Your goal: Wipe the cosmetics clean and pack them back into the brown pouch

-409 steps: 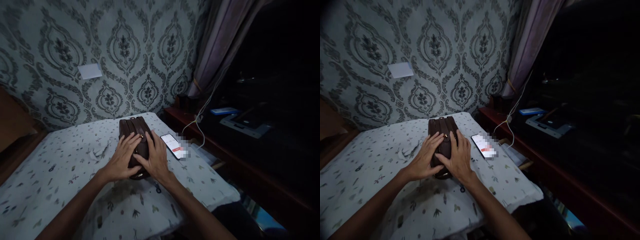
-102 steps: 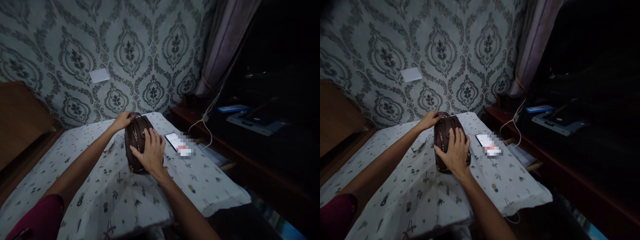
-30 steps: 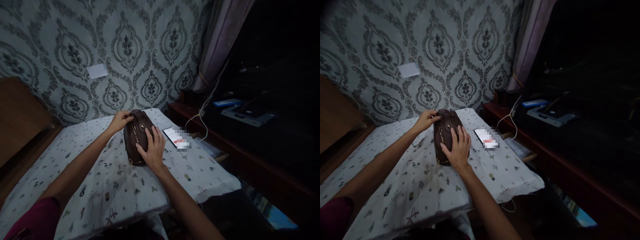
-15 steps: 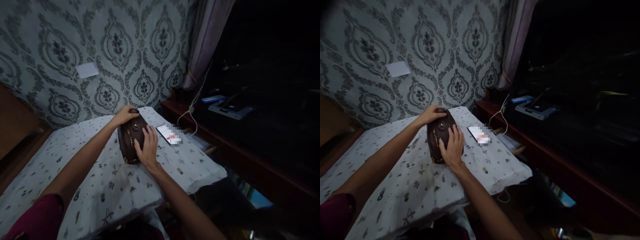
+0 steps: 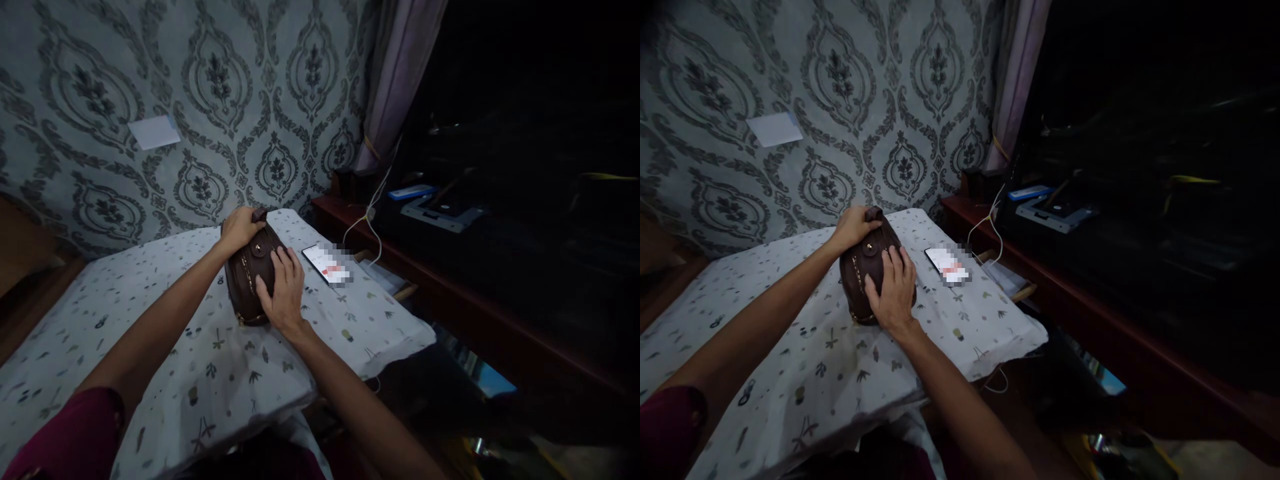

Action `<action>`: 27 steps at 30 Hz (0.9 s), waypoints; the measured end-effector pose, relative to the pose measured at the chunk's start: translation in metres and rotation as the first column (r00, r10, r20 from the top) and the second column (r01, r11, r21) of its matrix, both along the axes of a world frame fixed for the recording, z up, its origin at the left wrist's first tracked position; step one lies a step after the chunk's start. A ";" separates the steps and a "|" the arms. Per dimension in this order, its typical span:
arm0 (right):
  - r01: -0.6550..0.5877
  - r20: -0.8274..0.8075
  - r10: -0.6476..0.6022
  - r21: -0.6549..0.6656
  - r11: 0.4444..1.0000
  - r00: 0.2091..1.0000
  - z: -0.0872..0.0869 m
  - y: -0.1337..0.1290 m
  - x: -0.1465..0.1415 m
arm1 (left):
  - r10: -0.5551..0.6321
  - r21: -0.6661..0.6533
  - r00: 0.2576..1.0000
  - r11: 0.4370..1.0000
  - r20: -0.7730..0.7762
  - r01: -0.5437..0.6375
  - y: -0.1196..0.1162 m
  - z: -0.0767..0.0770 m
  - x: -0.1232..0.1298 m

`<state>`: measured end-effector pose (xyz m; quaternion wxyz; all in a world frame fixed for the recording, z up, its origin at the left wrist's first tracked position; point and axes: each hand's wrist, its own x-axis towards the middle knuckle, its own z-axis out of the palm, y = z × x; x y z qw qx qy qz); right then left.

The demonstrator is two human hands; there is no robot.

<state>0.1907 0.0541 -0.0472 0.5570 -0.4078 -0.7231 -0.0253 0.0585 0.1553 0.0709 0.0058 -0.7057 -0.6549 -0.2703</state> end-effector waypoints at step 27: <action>0.007 -0.008 -0.007 0.040 0.999 1.000 -0.001 0.006 0.000 | -0.307 -0.131 0.865 0.914 0.398 0.384 -0.019 0.005 -0.001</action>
